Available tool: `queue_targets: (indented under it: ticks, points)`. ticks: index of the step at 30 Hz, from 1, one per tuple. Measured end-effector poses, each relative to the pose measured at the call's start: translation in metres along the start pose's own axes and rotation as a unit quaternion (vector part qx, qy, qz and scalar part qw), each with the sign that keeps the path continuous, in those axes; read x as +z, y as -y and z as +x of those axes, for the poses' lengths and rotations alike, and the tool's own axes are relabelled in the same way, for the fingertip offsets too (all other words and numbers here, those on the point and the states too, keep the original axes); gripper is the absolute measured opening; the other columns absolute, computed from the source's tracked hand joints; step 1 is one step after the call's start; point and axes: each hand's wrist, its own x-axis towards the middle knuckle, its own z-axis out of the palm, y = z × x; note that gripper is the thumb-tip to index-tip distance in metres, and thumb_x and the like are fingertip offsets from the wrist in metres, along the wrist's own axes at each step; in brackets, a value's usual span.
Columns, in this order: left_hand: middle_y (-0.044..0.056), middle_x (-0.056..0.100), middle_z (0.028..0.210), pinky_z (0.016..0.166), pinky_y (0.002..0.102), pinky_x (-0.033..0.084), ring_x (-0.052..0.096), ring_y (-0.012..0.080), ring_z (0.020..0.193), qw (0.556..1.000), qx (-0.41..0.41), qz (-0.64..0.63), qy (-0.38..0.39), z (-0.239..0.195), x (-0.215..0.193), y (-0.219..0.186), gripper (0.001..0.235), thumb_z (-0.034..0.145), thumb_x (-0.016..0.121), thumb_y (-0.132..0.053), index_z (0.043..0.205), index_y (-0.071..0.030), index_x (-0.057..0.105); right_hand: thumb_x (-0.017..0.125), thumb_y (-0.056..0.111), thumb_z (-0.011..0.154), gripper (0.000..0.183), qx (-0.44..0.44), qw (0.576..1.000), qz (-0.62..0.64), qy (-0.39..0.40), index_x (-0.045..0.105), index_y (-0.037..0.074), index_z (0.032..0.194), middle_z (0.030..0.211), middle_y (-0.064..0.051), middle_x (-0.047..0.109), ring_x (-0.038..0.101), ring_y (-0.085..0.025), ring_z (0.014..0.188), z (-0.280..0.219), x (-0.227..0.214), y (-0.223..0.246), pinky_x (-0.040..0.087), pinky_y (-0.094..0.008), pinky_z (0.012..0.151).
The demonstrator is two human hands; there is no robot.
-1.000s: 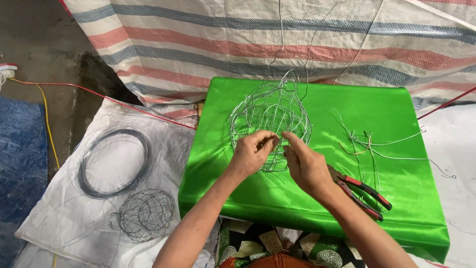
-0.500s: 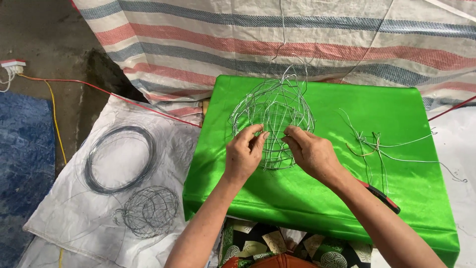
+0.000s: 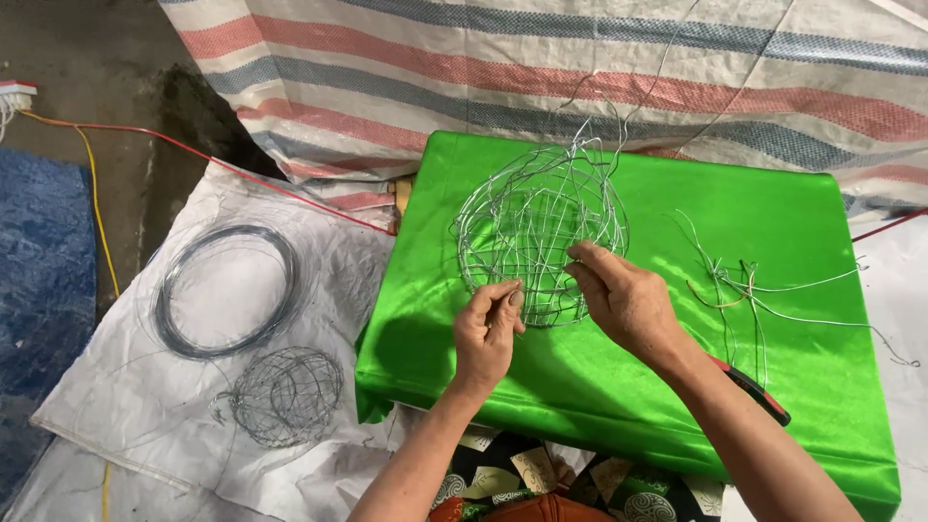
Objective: The person is extending a wire mesh structure by weaving and twisting additional wire strands onto it using their hands and pliers.
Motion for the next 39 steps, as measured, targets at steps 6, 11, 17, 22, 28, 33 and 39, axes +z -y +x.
queue_targets:
  ticks: [6,11,17,22,28,33,39]
  points:
    - [0.016,0.074,0.084,0.064,0.035,0.061,0.075,0.0221,0.074,0.999,0.041,0.012,0.007,0.002,0.000,0.030,0.011,0.096,0.071,-0.004,0.106,-0.001,0.075,0.075,0.026,0.097,0.017,0.012,1.000,0.008,0.005,0.073,0.029,0.113,0.089,-0.006,0.076,0.073,-0.034,0.080,0.007,-0.002,0.002,0.060,-0.046,0.069]
    - [0.012,0.071,0.087,0.062,0.037,0.063,0.074,0.0297,0.073,0.964,0.148,0.219,0.003,0.001,-0.009,0.050,0.014,0.094,0.070,-0.005,0.107,-0.008,0.075,0.077,0.022,0.095,0.016,0.008,1.000,-0.002,0.009,0.074,0.026,0.111,0.087,-0.007,0.076,0.073,-0.034,0.079,0.015,-0.005,0.001,0.060,-0.046,0.068]
    - [0.019,0.066,0.090,0.062,0.040,0.064,0.069,0.0300,0.075,0.982,0.083,0.157,0.058,0.000,0.000,0.025,0.023,0.100,0.059,-0.001,0.120,-0.004,0.070,0.074,0.020,0.096,0.016,0.025,0.999,0.009,0.035,0.074,0.024,0.111,0.092,-0.008,0.078,0.074,-0.032,0.083,0.021,-0.016,0.007,0.061,-0.046,0.072]
    - [0.011,0.063,0.067,0.049,0.021,0.052,0.050,0.0068,0.051,0.955,-0.210,-0.209,0.003,-0.026,-0.007,0.016,0.027,0.108,0.055,-0.023,0.119,-0.002,0.069,0.072,0.013,0.097,0.019,0.037,0.997,0.051,0.043,0.074,0.020,0.114,0.100,-0.010,0.078,0.074,-0.036,0.090,0.020,-0.015,0.014,0.059,-0.048,0.075]
    - [0.007,0.052,0.063,0.042,0.024,0.047,0.041,0.0061,0.048,0.914,-0.287,-0.285,0.013,-0.036,-0.013,0.009,0.027,0.106,0.061,-0.026,0.110,-0.001,0.069,0.073,0.008,0.098,0.024,0.019,0.999,0.040,0.025,0.073,0.010,0.121,0.108,-0.016,0.077,0.072,-0.041,0.093,0.008,-0.020,0.020,0.058,-0.051,0.077]
    - [0.006,0.051,0.062,0.045,0.025,0.044,0.042,0.0068,0.051,0.942,-0.239,-0.235,-0.023,-0.039,-0.012,0.015,0.022,0.107,0.060,-0.017,0.107,0.003,0.070,0.069,-0.003,0.101,0.019,-0.079,0.989,0.113,-0.060,0.073,-0.002,0.119,0.106,-0.019,0.071,0.070,-0.026,0.062,0.014,-0.017,0.063,0.060,-0.035,0.056]
    - [0.010,0.062,0.061,0.048,0.024,0.047,0.053,0.0106,0.051,0.984,-0.171,-0.033,0.038,-0.034,-0.019,0.029,0.013,0.103,0.066,-0.010,0.098,-0.002,0.074,0.077,0.001,0.099,0.011,-0.073,0.995,0.059,-0.018,0.079,-0.001,0.109,0.094,-0.021,0.076,0.074,-0.040,0.077,0.023,0.009,0.046,0.061,-0.046,0.063]
